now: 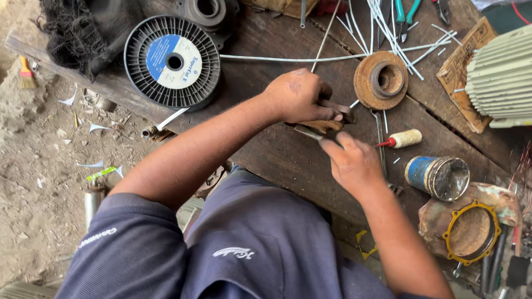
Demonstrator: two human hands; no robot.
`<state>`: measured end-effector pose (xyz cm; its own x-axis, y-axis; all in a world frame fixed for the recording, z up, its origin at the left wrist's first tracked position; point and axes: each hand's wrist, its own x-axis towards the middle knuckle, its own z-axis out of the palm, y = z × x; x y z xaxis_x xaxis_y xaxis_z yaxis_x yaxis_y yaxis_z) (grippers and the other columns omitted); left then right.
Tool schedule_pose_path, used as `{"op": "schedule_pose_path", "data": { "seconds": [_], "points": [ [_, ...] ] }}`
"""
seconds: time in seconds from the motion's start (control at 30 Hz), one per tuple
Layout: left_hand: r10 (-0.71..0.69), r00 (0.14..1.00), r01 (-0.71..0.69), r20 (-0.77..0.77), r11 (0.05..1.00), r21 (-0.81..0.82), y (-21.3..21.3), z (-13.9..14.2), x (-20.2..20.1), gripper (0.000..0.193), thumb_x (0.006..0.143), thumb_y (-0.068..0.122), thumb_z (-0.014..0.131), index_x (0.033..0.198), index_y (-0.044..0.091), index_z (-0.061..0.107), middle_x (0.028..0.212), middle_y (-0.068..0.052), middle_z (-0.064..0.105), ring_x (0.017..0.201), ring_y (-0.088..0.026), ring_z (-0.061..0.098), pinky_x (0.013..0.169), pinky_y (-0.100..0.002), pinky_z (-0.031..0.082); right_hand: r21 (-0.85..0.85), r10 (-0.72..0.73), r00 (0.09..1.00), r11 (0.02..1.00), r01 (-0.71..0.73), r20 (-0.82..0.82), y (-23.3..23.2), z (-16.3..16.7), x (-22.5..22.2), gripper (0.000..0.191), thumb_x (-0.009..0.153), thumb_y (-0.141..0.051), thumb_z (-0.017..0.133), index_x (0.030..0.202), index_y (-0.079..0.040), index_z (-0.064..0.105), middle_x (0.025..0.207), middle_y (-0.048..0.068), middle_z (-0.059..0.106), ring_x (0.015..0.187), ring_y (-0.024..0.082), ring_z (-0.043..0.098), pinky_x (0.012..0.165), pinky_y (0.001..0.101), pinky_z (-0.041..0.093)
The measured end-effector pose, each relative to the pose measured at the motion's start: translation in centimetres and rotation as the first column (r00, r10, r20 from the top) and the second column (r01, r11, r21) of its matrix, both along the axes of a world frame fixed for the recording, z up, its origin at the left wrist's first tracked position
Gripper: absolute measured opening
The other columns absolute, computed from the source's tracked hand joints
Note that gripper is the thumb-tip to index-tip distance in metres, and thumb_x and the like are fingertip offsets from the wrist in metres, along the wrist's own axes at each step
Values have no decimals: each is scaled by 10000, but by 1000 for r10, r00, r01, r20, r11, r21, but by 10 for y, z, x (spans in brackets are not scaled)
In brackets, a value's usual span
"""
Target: The person scrapes rust and debris from a rusty metal pump housing with a flat scraper, wipes it with a dark cloth, and fits a round cover plate onto the housing, pressing the parts together by hand. A second person across the bench works on an electric motor with wires.
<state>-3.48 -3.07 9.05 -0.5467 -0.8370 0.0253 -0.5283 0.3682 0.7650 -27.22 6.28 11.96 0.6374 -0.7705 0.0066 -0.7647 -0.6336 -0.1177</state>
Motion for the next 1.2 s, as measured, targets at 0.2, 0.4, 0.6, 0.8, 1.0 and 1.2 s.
{"op": "schedule_pose_path", "data": {
  "seconds": [0.2,0.4,0.6,0.8,1.0,1.2],
  "points": [
    [20,1000,-20,-7,1000,7,0,1,0,512,786,571,771,816,60,748,769,-164,727,810,-345,724,731,-470,553,-32,46,998,998,-45,50,-1,-3,1,249,835,-74,701,1059,-178,735,988,145,640,755,360,682,661,477,564],
    [19,1000,-20,-18,999,-49,-1,-3,1,470,777,538,772,815,70,752,754,-146,729,788,-340,721,704,-474,549,28,-3,999,1000,2,32,0,-15,-5,280,814,-74,706,1071,-178,738,933,117,634,743,362,683,645,470,567],
    [39,999,-40,-33,998,-48,3,-4,-4,428,802,528,767,827,101,777,771,-153,731,792,-343,715,723,-469,541,78,-62,996,995,57,59,5,0,-3,171,889,-131,720,1059,-155,714,909,129,606,766,375,669,658,485,543],
    [4,961,23,-275,995,94,0,-5,-19,427,807,525,757,890,107,776,788,-148,723,766,-331,727,712,-442,565,71,-126,982,988,137,-140,-2,40,-14,156,873,-126,679,1017,-167,721,870,103,612,773,364,668,652,490,534],
    [-234,972,232,-9,970,-78,-11,3,-30,375,850,472,747,877,98,759,840,-157,739,845,-370,702,719,-490,541,101,-106,959,985,137,-263,-8,39,-10,196,824,-113,681,1005,-164,736,875,108,643,782,327,693,667,472,549],
    [-140,932,207,334,963,-174,9,27,-111,304,878,365,664,985,96,758,1062,-153,737,976,-290,728,740,-417,605,12,-100,915,993,113,-390,-10,24,-28,82,845,-159,694,913,-167,740,877,113,727,816,324,716,723,462,569]
  ]
}}
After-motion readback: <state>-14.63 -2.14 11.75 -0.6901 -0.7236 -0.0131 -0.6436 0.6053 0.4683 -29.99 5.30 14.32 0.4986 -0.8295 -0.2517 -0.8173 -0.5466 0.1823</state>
